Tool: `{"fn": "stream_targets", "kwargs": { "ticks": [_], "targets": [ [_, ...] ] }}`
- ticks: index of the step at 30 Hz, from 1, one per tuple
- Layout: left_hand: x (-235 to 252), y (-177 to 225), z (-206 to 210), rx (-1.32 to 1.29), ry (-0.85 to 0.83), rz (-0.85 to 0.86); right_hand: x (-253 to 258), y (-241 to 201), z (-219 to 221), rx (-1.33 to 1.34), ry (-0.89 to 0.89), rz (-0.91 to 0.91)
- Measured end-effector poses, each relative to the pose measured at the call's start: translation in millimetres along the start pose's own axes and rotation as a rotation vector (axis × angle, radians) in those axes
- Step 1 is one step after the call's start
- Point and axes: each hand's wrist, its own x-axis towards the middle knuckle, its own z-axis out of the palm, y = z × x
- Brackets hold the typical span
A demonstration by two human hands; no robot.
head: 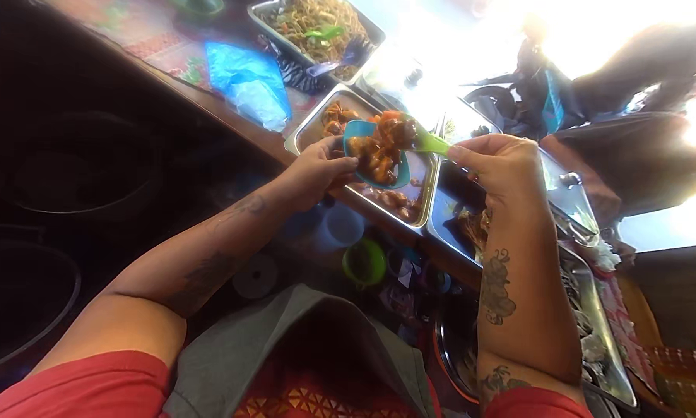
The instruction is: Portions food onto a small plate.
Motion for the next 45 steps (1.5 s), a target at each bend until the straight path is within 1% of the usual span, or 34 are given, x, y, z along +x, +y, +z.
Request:
{"fn": "stream_targets", "kwargs": {
  "ticks": [3, 6, 7, 9, 12, 14, 15, 17, 19, 21, 23, 26, 30, 32, 34, 37, 39, 41, 43, 45],
  "targets": [
    [1, 0, 3, -0.004, -0.037, 0.001, -2, -10, 0, -0.208, 0.023, -0.145],
    [2, -4, 2, -0.03, -0.072, 0.013, -14, -30, 1, -0.459, 0.082, -0.251],
    [3, -5, 1, -0.036, -0.082, 0.014, -19, -35, 2, -0.534, 0.105, -0.32],
    [3, -8, 1, -0.051, -0.094, 0.012, -26, -35, 5, -0.656, 0.153, -0.539],
    [3, -8, 1, -0.071, -0.088, 0.001, -31, -31, 9, -0.79, 0.162, -0.815],
    [2, -8, 1, -0.081, -0.086, -0.009, -30, -28, 8, -0.828, 0.2, -0.936],
    [2, -8, 0, -0.092, -0.09, -0.012, -30, -27, 5, -0.818, 0.23, -0.95],
    [2, -8, -3, -0.112, -0.108, -0.008, -27, -25, -6, -0.749, 0.297, -0.866],
    [1, -7, -6, -0.11, -0.111, 0.003, -28, -21, -16, -0.682, 0.302, -0.669],
    [-1, -5, -10, -0.098, -0.096, 0.013, -31, -9, -18, -0.682, 0.218, -0.457],
    [-2, -2, -14, -0.084, -0.074, 0.02, -33, 13, -12, -0.714, 0.102, -0.325],
    [-6, 6, -20, -0.059, -0.043, 0.033, -35, 51, 6, -0.719, 0.05, -0.263],
    [-9, 11, -27, -0.032, -0.042, 0.062, -35, 78, 16, -0.527, 0.043, -0.071],
    [-10, 12, -28, -0.031, -0.042, 0.072, -34, 85, 16, -0.427, 0.038, 0.025],
    [-12, 13, -27, -0.014, -0.024, 0.072, -36, 87, 17, -0.385, 0.035, 0.082],
    [-15, 12, -25, -0.014, -0.001, 0.063, -38, 86, 23, -0.388, 0.021, 0.096],
    [-15, 10, -26, -0.026, -0.002, 0.06, -36, 89, 25, -0.332, 0.014, 0.128],
    [-14, 9, -27, -0.03, -0.004, 0.059, -32, 93, 25, -0.183, 0.019, 0.258],
    [-15, 9, -27, -0.023, 0.002, 0.052, -29, 93, 21, 0.008, 0.06, 0.402],
    [-15, 9, -26, -0.024, 0.004, 0.043, -29, 88, 15, 0.113, 0.114, 0.448]
  ]
}}
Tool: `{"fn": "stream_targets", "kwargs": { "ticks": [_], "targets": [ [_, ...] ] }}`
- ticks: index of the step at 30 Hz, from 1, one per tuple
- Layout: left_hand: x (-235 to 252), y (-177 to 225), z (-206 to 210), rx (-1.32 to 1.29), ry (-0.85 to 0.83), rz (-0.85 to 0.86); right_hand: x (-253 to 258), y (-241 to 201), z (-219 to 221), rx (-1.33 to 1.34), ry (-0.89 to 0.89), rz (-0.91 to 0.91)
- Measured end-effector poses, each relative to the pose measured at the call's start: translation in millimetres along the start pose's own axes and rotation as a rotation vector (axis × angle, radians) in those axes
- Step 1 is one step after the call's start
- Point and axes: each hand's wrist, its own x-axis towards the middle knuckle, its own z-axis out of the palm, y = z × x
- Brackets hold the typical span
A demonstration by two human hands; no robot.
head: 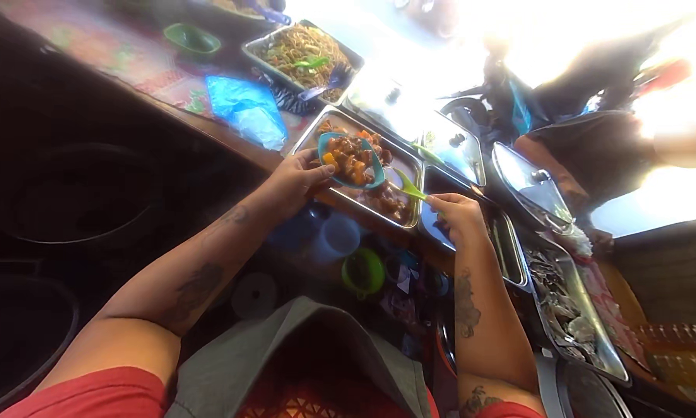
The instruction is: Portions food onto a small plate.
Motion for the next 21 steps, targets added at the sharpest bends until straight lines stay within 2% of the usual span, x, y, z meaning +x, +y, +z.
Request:
{"fn": "stream_targets", "kwargs": {
  "ticks": [8, 11, 13, 17, 18, 19, 21],
  "targets": [
    [10, -7, 7, -0.019, -0.027, -0.028, -31, -58, -9, 0.064, 0.032, -0.235],
    [13, -7, 12, -0.025, -0.058, -0.038, -47, -75, -4, -0.108, 0.07, -0.41],
    [15, -6, 14, -0.03, -0.086, -0.037, -57, -82, 1, -0.235, 0.163, -0.548],
    [19, -3, 14, -0.056, -0.136, -0.018, -71, -70, 6, -0.448, 0.438, -1.089],
    [20, -2, 13, -0.057, -0.147, -0.017, -71, -66, 4, -0.495, 0.52, -1.156],
    [21, -1, 11, -0.055, -0.158, -0.019, -72, -63, 2, -0.533, 0.585, -1.162],
    [23, 3, 10, -0.036, -0.156, -0.027, -77, -56, -4, -0.592, 0.629, -1.045]
  ]
}}
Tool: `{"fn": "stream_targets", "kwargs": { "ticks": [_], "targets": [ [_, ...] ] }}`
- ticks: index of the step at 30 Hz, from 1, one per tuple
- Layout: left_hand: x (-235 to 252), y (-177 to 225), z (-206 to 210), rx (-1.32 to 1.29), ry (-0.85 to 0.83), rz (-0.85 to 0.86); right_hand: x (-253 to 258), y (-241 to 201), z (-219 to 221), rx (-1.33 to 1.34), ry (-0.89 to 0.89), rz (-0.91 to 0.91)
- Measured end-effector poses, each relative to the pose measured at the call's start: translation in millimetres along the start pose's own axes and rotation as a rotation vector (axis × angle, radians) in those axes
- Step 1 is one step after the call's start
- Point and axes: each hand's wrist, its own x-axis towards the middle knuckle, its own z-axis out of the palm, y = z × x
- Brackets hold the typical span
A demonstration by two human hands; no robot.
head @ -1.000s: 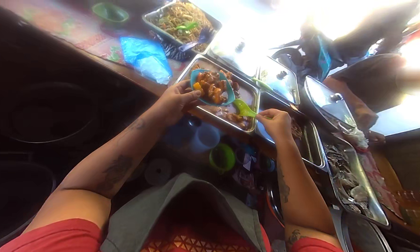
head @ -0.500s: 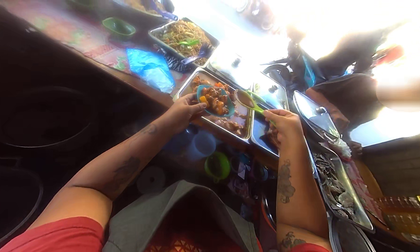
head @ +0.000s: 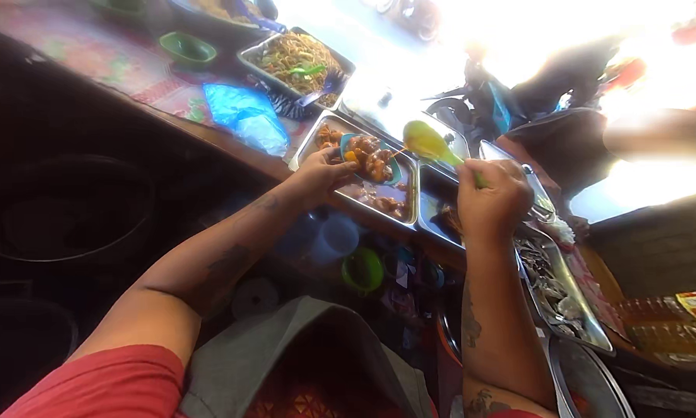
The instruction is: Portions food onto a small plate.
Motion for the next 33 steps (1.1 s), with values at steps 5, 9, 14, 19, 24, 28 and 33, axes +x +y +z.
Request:
{"fn": "stream_targets", "kwargs": {
  "ticks": [5, 9, 14, 19, 24, 28, 33],
  "targets": [
    [6, 12, 2, 0.043, -0.018, -0.031, -34, 2, 9, -0.032, -0.384, 0.173],
    [13, 23, 24, 0.084, -0.065, -0.075, -68, 7, 37, 0.01, -0.498, 0.249],
    [32, 14, 67, 0.091, -0.198, -0.087, -56, 30, 16, 0.456, -0.414, 0.672],
    [54, -10, 137, 0.084, -0.299, -0.115, -25, 74, -38, 1.052, -0.266, 1.136],
    [82, -54, 225, 0.056, -0.355, -0.169, -27, 151, -85, 1.001, -0.146, 1.191],
    [106, -96, 303, 0.014, -0.399, -0.258, -36, 220, -123, 0.882, -0.047, 1.258],
    [137, -144, 399, 0.102, -0.536, -0.28, -60, 311, -161, 0.745, 0.083, 1.33]
  ]
}}
